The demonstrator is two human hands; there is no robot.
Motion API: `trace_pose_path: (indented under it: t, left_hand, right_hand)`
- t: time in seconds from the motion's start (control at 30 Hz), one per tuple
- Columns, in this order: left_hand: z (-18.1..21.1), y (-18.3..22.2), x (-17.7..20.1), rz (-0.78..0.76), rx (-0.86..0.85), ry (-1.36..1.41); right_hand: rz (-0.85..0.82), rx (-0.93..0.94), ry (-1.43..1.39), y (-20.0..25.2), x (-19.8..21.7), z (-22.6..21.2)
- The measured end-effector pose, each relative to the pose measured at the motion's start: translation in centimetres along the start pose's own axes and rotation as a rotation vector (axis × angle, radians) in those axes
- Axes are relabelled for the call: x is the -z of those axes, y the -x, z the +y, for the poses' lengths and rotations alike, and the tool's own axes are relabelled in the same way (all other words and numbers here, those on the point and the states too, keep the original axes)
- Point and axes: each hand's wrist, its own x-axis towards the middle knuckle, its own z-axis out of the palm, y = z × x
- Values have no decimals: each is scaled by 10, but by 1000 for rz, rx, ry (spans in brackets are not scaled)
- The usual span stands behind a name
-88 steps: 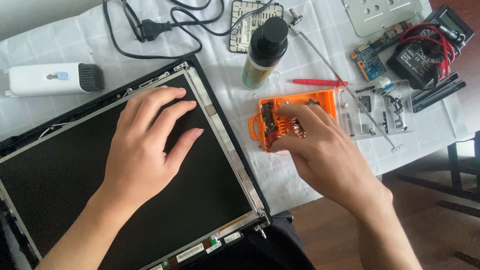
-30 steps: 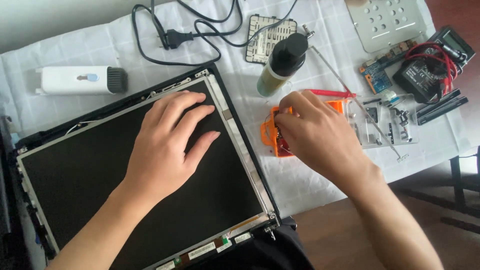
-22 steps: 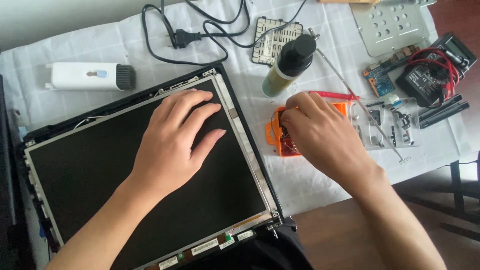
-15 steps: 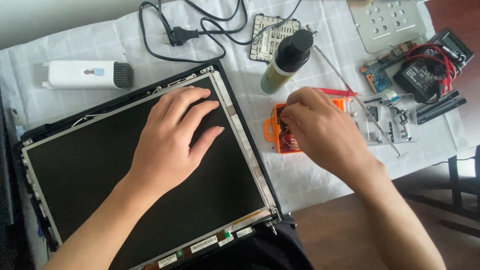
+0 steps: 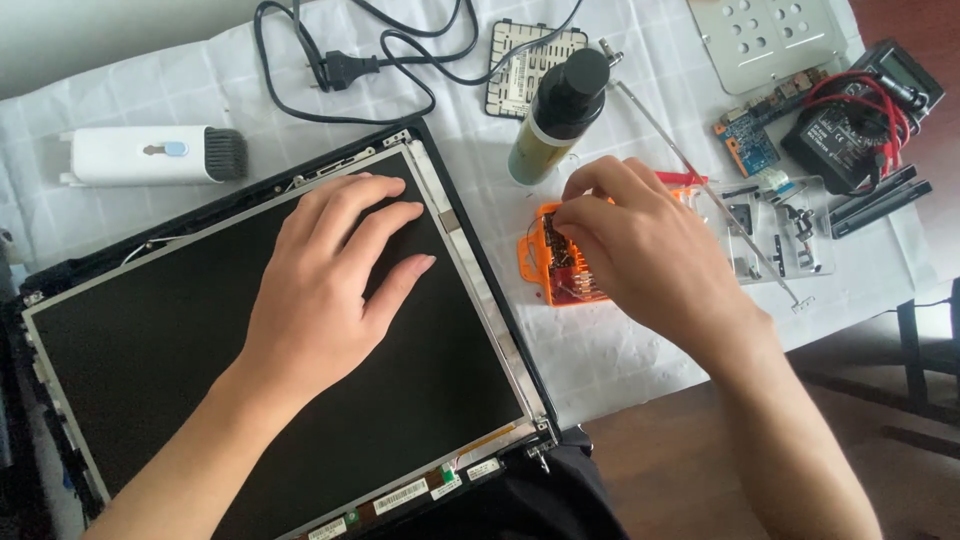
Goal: Disassembling and reassembling a laptop screen by removing screws with a screwdriver and prying off the plastic bezel.
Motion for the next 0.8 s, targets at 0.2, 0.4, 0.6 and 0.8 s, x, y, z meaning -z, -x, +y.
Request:
trace_pose_path:
  t: [0.2, 0.4, 0.6, 0.8]
  left_hand:
    - [0, 0, 0, 3, 0, -1]
    - [0, 0, 0, 3, 1, -4]
    - [-1, 1, 0, -2, 5, -10]
    - [-2, 2, 1, -9, 7, -16]
  right_hand:
    - [14, 5, 65, 0, -3, -4]
    - [7, -15, 137, -3, -10, -8]
    - [-42, -62, 125, -4, -12, -9]
    - [-75, -108, -3, -2, -4, -10]
